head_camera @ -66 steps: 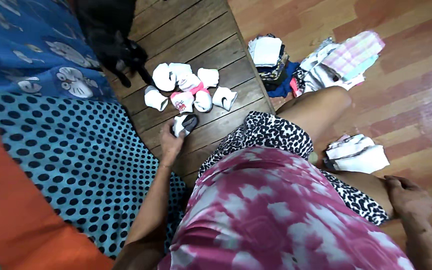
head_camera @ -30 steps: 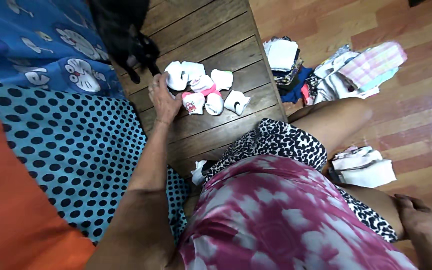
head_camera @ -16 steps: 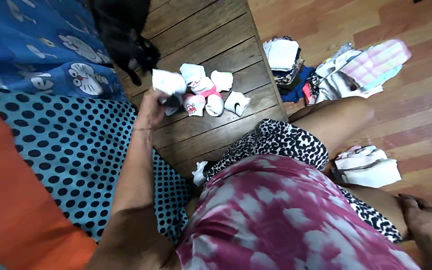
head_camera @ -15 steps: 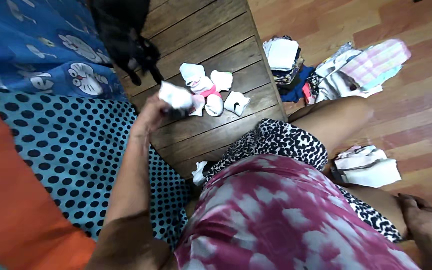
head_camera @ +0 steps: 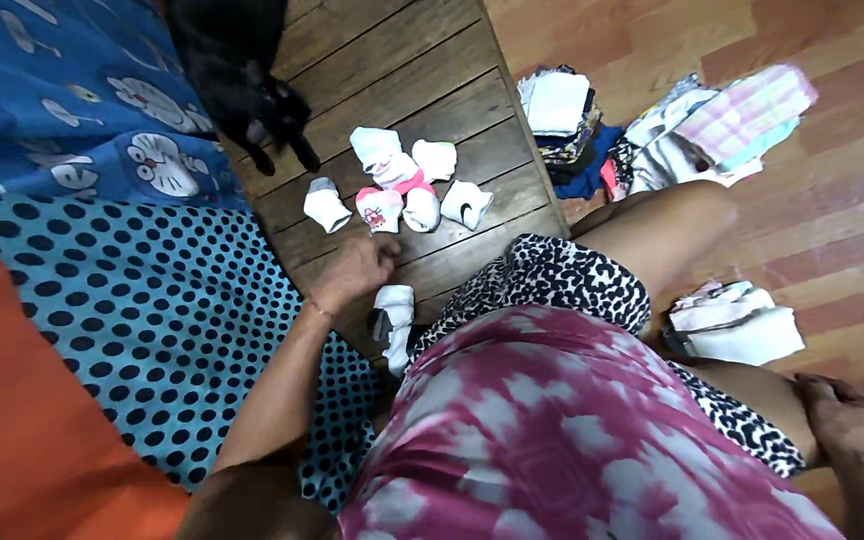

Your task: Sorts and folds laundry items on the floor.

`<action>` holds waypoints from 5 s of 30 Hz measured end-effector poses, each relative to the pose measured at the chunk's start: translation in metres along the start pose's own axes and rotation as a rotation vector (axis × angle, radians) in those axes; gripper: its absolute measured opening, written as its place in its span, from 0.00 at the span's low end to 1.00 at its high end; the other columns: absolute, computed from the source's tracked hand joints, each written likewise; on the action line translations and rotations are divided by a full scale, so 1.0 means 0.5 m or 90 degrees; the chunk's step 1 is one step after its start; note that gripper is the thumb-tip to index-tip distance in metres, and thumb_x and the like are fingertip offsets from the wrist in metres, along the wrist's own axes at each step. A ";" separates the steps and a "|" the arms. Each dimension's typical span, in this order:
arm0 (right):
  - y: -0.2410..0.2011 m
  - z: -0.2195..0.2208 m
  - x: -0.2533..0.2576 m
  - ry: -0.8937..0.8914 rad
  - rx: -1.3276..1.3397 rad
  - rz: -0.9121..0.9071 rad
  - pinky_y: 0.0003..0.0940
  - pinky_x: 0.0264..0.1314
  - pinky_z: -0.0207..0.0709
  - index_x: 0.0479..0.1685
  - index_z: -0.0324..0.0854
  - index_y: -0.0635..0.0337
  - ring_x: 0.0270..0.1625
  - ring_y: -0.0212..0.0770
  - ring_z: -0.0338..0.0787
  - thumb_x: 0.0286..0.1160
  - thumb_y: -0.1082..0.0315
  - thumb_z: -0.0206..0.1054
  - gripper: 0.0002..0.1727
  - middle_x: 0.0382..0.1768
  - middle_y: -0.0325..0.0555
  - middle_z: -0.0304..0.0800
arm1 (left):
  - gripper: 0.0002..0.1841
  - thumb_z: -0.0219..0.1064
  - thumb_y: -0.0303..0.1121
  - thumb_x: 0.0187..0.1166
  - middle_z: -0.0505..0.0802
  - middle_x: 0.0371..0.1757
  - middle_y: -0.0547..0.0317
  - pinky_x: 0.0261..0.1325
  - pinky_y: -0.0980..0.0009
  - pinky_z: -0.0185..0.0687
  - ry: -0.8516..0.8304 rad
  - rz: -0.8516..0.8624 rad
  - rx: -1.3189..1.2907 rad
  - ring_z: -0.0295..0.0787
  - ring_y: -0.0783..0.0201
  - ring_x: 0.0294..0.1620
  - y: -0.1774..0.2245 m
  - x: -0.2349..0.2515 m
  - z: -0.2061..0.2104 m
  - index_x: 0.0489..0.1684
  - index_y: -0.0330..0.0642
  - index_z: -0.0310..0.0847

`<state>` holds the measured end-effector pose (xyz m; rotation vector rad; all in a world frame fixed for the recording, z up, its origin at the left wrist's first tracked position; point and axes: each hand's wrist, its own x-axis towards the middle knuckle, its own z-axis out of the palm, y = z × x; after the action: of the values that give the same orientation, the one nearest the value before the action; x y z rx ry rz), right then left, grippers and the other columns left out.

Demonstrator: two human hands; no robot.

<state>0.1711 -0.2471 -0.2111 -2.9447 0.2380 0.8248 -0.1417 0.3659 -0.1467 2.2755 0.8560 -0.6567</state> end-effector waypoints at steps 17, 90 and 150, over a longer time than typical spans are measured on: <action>0.013 0.003 -0.008 0.015 0.001 -0.003 0.79 0.71 0.65 0.65 0.87 0.57 0.72 0.73 0.81 0.89 0.45 0.55 0.27 0.64 0.70 0.87 | 0.21 0.64 0.24 0.78 0.87 0.68 0.36 0.77 0.46 0.74 0.283 0.038 -0.084 0.84 0.43 0.71 -0.102 0.300 -0.133 0.71 0.36 0.79; 0.026 0.011 0.004 0.003 0.061 -0.009 0.71 0.74 0.67 0.66 0.86 0.59 0.71 0.65 0.83 0.89 0.48 0.55 0.26 0.65 0.67 0.87 | 0.25 0.62 0.40 0.83 0.80 0.81 0.45 0.86 0.45 0.61 0.539 0.123 -0.024 0.70 0.46 0.85 0.036 0.117 0.136 0.78 0.42 0.78; 0.025 0.010 -0.003 0.012 0.072 -0.008 0.74 0.73 0.66 0.66 0.85 0.59 0.73 0.68 0.81 0.89 0.47 0.54 0.27 0.65 0.68 0.86 | 0.66 0.81 0.67 0.52 0.36 0.95 0.31 0.87 0.34 0.50 0.534 -0.149 -0.155 0.35 0.24 0.92 0.024 0.154 0.141 0.96 0.49 0.48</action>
<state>0.1652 -0.2588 -0.2152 -2.8468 0.2588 0.7569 -0.0980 0.3412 -0.2390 2.2200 1.4993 0.3569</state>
